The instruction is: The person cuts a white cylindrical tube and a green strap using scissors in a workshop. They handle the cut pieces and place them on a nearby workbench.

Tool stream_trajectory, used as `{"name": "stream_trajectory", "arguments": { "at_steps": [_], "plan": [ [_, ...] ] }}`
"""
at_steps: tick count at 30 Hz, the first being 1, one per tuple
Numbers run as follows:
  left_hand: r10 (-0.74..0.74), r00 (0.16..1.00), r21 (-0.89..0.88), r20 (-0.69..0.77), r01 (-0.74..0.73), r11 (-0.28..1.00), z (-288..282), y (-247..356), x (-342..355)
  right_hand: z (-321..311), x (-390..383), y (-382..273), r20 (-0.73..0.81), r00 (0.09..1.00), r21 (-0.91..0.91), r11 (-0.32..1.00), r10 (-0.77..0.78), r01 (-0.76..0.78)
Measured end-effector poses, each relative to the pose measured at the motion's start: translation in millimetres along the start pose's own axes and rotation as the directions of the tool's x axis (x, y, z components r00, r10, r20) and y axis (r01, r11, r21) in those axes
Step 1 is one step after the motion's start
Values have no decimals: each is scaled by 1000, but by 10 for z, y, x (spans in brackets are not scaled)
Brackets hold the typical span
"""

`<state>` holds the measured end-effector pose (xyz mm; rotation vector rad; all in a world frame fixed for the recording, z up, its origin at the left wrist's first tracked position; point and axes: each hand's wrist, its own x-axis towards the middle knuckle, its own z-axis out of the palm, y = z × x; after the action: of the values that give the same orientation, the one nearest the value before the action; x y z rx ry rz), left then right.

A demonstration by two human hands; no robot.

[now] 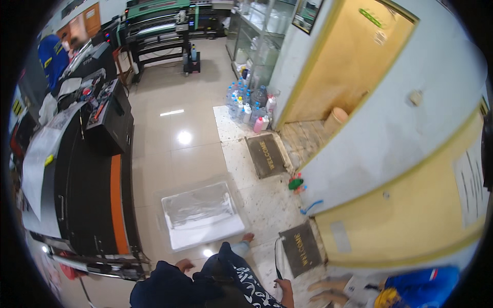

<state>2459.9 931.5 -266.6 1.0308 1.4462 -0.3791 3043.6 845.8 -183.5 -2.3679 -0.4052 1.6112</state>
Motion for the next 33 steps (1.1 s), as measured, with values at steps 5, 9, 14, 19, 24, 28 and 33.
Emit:
{"name": "stream_trajectory", "arguments": {
  "at_steps": [5, 9, 14, 19, 24, 28, 33],
  "plan": [
    [138, 990, -101, 27, -134, 986, -91, 1053, 256, -808, 983, -1144, -404, 835, -236, 925, -373, 298],
    [557, 821, 34, -126, -557, 830, -858, 3026, 1374, -1036, 1234, -2610, -176, 940, -259, 935, -293, 243],
    [507, 717, -266, -479, -669, 694, -2246, 5964, 1689, -963, 1868, -4930, 99, 903, -465, 783, -417, 413],
    [647, 552, -357, -526, -834, 421, -3366, 6962, 1228, -963, 2743, -6759, 247, 815, -538, 625, -525, 566],
    [365, 767, -80, -527, -473, 877, -4106, 7160, 1580, -783, 3472, -8857, 315, 621, -501, 430, -718, 751],
    [372, 693, -411, -618, -688, 599, -4665, 7267, 1622, 155, 3322, -10652, 374, 341, -411, 175, -863, 895],
    [337, 784, -402, -521, -574, 714, -5745, 7035, 1693, 1663, 2824, -12126, 584, 453, 266, 686, -674, 677]
  ]
}}
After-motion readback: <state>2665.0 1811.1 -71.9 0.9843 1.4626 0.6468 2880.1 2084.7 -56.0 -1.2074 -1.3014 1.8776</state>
